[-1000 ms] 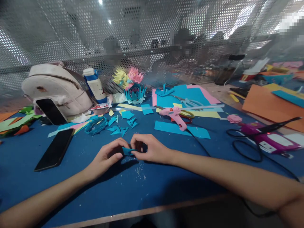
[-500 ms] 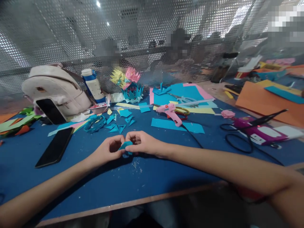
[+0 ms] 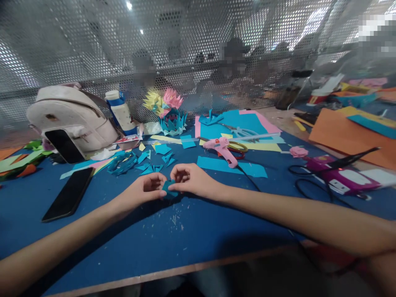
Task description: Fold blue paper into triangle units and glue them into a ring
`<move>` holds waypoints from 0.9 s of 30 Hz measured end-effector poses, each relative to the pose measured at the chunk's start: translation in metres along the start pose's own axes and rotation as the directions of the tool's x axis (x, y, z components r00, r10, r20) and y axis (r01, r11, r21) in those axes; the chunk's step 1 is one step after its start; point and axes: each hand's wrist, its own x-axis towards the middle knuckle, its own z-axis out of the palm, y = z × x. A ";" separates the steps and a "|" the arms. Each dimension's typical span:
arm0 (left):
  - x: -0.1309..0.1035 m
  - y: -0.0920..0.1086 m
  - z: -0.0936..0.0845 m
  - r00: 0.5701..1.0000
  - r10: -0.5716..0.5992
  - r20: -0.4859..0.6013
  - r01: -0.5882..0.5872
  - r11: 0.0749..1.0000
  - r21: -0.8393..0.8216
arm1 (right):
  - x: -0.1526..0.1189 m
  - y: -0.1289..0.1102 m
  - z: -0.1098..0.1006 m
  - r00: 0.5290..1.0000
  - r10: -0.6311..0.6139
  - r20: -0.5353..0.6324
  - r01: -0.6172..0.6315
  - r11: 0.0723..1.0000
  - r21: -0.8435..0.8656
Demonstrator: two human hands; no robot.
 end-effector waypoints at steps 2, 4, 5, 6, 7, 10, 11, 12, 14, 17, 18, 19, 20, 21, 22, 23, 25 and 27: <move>0.001 -0.002 -0.001 1.000 -0.009 0.012 0.009 1.000 0.015 | 0.000 -0.002 0.000 0.999 -0.049 0.006 0.049 0.998 -0.044; 0.003 -0.002 -0.001 1.000 0.001 0.013 -0.002 1.000 0.031 | 0.000 -0.004 0.001 0.994 -0.107 0.025 0.109 0.989 -0.098; 0.003 -0.002 -0.001 1.000 0.011 0.009 -0.012 0.999 0.039 | 0.000 -0.004 0.002 0.991 -0.132 0.034 0.136 0.983 -0.123; 0.004 -0.001 -0.001 1.000 0.023 0.004 -0.023 0.999 0.047 | 0.001 -0.004 0.003 0.988 -0.151 0.041 0.155 0.978 -0.139; 0.005 0.000 -0.001 0.999 0.034 -0.002 -0.034 0.998 0.056 | 0.001 -0.004 0.003 0.986 -0.159 0.046 0.164 0.975 -0.146; 0.006 0.002 0.000 0.998 0.063 -0.013 -0.062 0.995 0.081 | 0.003 -0.002 0.003 0.984 -0.162 0.069 0.171 0.973 -0.153; 0.006 0.001 -0.001 0.997 0.071 -0.014 -0.069 0.994 0.087 | 0.003 -0.002 0.003 0.985 -0.155 0.074 0.165 0.974 -0.156; 0.006 0.001 -0.001 0.997 0.076 -0.014 -0.075 0.993 0.090 | 0.003 -0.001 0.003 0.986 -0.146 0.076 0.157 0.975 -0.159; 0.007 -0.001 -0.003 0.996 0.084 -0.012 -0.082 0.992 0.093 | 0.003 0.000 0.002 0.989 -0.126 0.074 0.137 0.977 -0.165; 0.008 -0.005 -0.007 0.995 0.096 -0.006 -0.095 0.990 0.108 | 0.002 0.004 0.000 0.991 -0.105 0.081 0.118 0.978 -0.174; 0.008 -0.006 -0.009 0.995 0.100 -0.001 -0.099 0.988 0.118 | 0.002 0.005 0.000 0.991 -0.100 0.086 0.114 0.977 -0.178; 0.009 -0.007 -0.010 0.995 0.103 0.010 -0.104 0.986 0.132 | 0.002 0.006 -0.001 0.991 -0.094 0.090 0.110 0.977 -0.183; 0.009 -0.007 -0.011 0.995 0.101 0.026 -0.104 0.983 0.150 | 0.002 0.008 -0.001 0.992 -0.091 0.091 0.107 0.977 -0.187; 0.009 -0.008 -0.012 0.994 0.095 0.046 -0.101 0.980 0.173 | 0.002 0.009 -0.001 0.991 -0.087 0.096 0.105 0.976 -0.191; 0.009 -0.009 -0.013 0.994 0.085 0.069 -0.097 0.975 0.200 | 0.002 0.010 -0.002 0.991 -0.086 0.098 0.104 0.976 -0.194; 0.009 -0.009 -0.013 0.993 0.074 0.087 -0.093 0.969 0.229 | 0.002 0.011 -0.002 0.991 -0.086 0.099 0.104 0.975 -0.196; 0.010 -0.011 -0.014 0.993 0.065 0.098 -0.091 0.954 0.287 | 0.003 0.011 -0.001 0.992 -0.087 0.096 0.105 0.975 -0.198; 0.012 -0.013 -0.014 0.994 0.075 0.076 -0.096 0.938 0.333 | 0.002 0.011 -0.001 0.992 -0.089 0.089 0.105 0.975 -0.197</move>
